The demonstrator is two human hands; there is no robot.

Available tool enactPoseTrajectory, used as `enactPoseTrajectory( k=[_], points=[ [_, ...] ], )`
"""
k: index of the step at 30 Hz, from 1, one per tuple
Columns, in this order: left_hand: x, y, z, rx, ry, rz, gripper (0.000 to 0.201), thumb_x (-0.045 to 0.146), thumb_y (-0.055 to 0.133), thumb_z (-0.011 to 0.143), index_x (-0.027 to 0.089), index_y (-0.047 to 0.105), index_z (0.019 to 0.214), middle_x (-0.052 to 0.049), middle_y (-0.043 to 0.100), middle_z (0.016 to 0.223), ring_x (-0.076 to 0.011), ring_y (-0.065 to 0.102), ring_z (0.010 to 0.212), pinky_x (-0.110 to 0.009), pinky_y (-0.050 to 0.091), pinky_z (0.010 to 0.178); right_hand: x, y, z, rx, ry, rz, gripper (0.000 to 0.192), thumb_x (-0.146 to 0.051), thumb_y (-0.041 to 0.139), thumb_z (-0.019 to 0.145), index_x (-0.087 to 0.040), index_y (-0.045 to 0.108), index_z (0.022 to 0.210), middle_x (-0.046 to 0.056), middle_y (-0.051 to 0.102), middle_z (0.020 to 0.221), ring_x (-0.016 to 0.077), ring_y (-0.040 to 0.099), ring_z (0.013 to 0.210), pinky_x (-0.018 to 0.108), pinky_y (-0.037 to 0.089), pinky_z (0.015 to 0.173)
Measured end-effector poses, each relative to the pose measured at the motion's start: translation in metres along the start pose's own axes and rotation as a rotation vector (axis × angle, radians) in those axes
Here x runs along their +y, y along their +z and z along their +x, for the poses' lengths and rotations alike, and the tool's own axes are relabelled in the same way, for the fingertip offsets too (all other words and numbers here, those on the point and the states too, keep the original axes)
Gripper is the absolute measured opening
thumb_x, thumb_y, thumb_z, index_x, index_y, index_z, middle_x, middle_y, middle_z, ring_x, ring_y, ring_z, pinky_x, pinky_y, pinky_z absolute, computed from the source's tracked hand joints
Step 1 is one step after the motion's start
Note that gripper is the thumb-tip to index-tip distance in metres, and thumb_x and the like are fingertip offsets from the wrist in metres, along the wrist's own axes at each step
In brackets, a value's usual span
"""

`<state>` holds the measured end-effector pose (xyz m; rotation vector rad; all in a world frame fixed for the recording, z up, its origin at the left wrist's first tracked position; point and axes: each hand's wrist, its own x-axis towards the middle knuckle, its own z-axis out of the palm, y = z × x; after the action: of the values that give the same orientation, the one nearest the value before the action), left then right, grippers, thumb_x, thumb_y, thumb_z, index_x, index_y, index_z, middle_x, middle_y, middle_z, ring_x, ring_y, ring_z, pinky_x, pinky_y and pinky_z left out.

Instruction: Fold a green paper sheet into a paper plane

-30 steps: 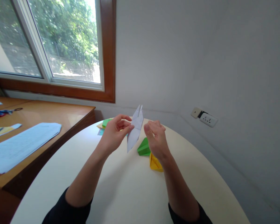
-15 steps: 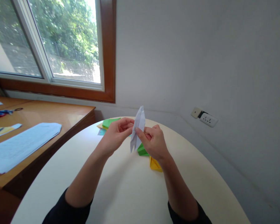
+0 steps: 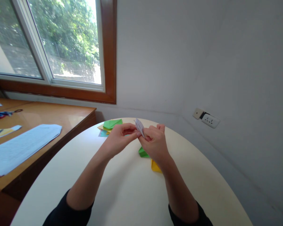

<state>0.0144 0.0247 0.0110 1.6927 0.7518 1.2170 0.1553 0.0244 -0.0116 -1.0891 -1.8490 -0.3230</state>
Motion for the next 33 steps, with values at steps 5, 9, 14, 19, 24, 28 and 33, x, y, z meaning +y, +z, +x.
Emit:
enactPoseTrajectory(
  k=[5, 9, 14, 19, 24, 28, 33],
  points=[
    [-0.002, 0.001, 0.000, 0.015, 0.027, 0.025, 0.017, 0.030, 0.065, 0.071, 0.014, 0.066, 0.074, -0.007, 0.068, 0.076, -0.0199, 0.062, 0.080, -0.030, 0.049, 0.074, -0.007, -0.002, 0.000, 0.106, 0.025, -0.033, 0.031, -0.015, 0.057, 0.067, -0.017, 0.036, 0.046, 0.004, 0.060, 0.099, 0.0256, 0.048, 0.103, 0.049, 0.025, 0.090],
    [-0.002, 0.000, 0.000, 0.030, 0.024, -0.006, 0.016, 0.030, 0.065, 0.070, 0.014, 0.062, 0.068, -0.005, 0.066, 0.071, -0.0181, 0.061, 0.074, -0.029, 0.048, 0.071, -0.011, -0.007, 0.000, -0.008, 0.000, 0.039, 0.029, -0.017, 0.057, 0.070, -0.018, 0.038, 0.048, 0.004, 0.054, 0.122, 0.0327, 0.028, 0.129, 0.063, 0.003, 0.099],
    [-0.003, 0.001, 0.000, 0.096, -0.008, -0.082, 0.014, 0.026, 0.064, 0.067, 0.014, 0.057, 0.066, -0.002, 0.062, 0.066, -0.0156, 0.059, 0.066, -0.028, 0.046, 0.065, -0.012, -0.011, 0.001, -0.045, 0.019, 0.095, 0.030, -0.023, 0.058, 0.072, -0.019, 0.038, 0.049, 0.003, 0.065, 0.085, 0.0302, 0.032, 0.129, 0.065, -0.009, 0.099],
    [-0.003, 0.002, 0.000, 0.112, -0.013, -0.132, 0.014, 0.022, 0.065, 0.064, 0.015, 0.054, 0.069, 0.000, 0.061, 0.065, -0.0130, 0.058, 0.062, -0.025, 0.045, 0.061, -0.014, -0.012, 0.002, -0.016, 0.054, 0.109, 0.028, -0.025, 0.060, 0.070, -0.020, 0.041, 0.050, 0.000, 0.057, 0.070, 0.0279, 0.040, 0.122, 0.060, -0.008, 0.102],
    [0.001, 0.001, -0.001, 0.092, -0.022, -0.160, 0.016, 0.021, 0.064, 0.063, 0.015, 0.051, 0.070, 0.002, 0.058, 0.063, -0.0106, 0.055, 0.060, -0.021, 0.041, 0.057, -0.013, -0.017, 0.003, -0.087, 0.092, 0.230, 0.025, -0.030, 0.063, 0.069, -0.021, 0.043, 0.055, -0.001, 0.057, 0.072, 0.0281, 0.040, 0.123, 0.060, -0.007, 0.102],
    [0.002, -0.001, -0.002, 0.019, -0.043, -0.248, 0.020, 0.027, 0.066, 0.066, 0.015, 0.052, 0.075, 0.001, 0.058, 0.067, -0.0112, 0.054, 0.064, -0.021, 0.041, 0.058, -0.011, -0.021, 0.004, -0.135, 0.132, 0.357, 0.022, -0.036, 0.064, 0.070, -0.023, 0.047, 0.065, -0.001, 0.060, 0.078, 0.0279, 0.043, 0.122, 0.061, -0.001, 0.103],
    [0.000, -0.002, -0.001, -0.061, -0.058, -0.285, 0.027, 0.032, 0.068, 0.069, 0.015, 0.054, 0.086, -0.001, 0.058, 0.074, -0.0111, 0.053, 0.065, -0.022, 0.040, 0.058, -0.008, -0.023, 0.005, -0.152, 0.172, 0.467, 0.021, -0.035, 0.067, 0.068, -0.023, 0.050, 0.075, -0.001, 0.062, 0.088, 0.0241, 0.054, 0.106, 0.057, 0.011, 0.104]
  ],
)
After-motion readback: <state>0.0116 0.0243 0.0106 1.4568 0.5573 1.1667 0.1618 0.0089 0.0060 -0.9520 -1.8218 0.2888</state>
